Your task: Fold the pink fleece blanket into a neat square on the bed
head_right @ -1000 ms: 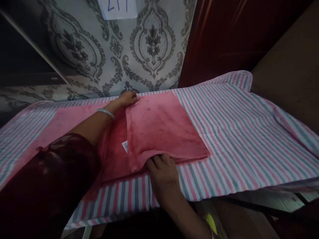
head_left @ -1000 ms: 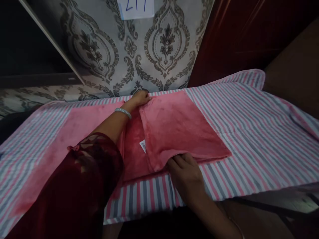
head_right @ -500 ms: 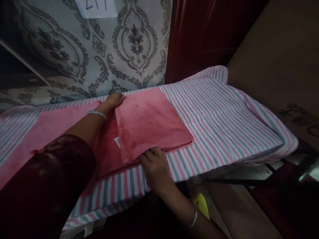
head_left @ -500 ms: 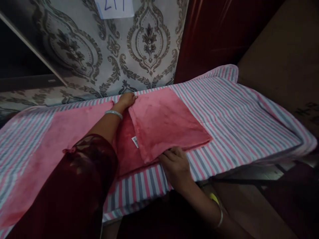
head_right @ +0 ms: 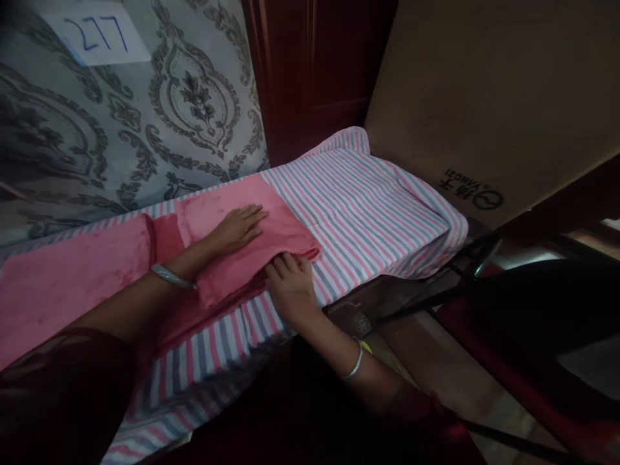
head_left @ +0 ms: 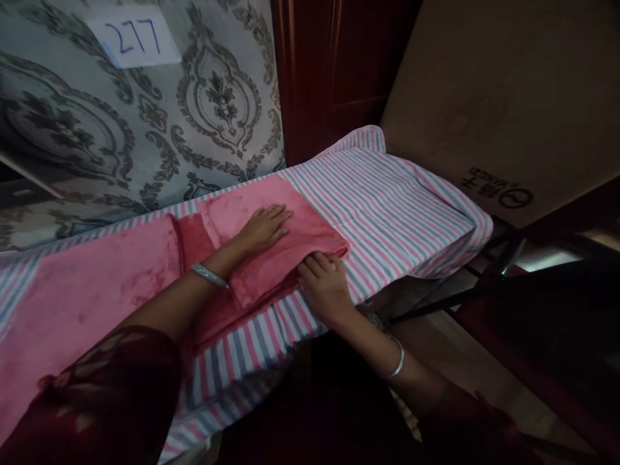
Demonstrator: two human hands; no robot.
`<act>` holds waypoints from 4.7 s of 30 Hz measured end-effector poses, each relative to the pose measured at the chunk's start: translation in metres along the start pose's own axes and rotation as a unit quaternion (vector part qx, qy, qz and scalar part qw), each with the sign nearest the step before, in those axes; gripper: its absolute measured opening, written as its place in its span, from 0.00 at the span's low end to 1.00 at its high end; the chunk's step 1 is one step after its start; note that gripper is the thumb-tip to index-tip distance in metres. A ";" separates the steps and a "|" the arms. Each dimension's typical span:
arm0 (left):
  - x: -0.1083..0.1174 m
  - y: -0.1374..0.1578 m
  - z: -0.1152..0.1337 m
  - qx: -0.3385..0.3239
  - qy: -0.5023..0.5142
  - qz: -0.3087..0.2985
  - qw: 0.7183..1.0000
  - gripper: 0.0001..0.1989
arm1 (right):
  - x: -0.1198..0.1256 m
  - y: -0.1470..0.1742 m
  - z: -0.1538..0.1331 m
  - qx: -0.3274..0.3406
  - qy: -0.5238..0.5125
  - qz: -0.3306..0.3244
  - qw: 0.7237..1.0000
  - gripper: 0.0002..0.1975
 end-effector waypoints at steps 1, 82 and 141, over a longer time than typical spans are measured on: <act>-0.004 0.002 -0.002 0.014 0.000 -0.003 1.000 0.29 | 0.002 0.003 0.013 -0.010 0.012 0.004 1.000 0.12; 0.017 0.143 0.071 -0.004 -0.030 0.117 0.993 0.26 | -0.006 0.034 0.133 -0.323 -0.156 0.095 0.929 0.21; 0.007 0.217 0.016 0.077 0.042 0.119 0.989 0.26 | -0.001 0.030 0.117 -0.230 -0.082 0.092 0.965 0.27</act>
Point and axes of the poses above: each hand's wrist, its own y-axis away from the middle knuckle, its own x-axis out of the back of the hand, z = x × y, the point moved 10 cm from there along -y, towards the middle knuckle, and after that the axes turned 7 degrees about x, right-handed, at the moved point
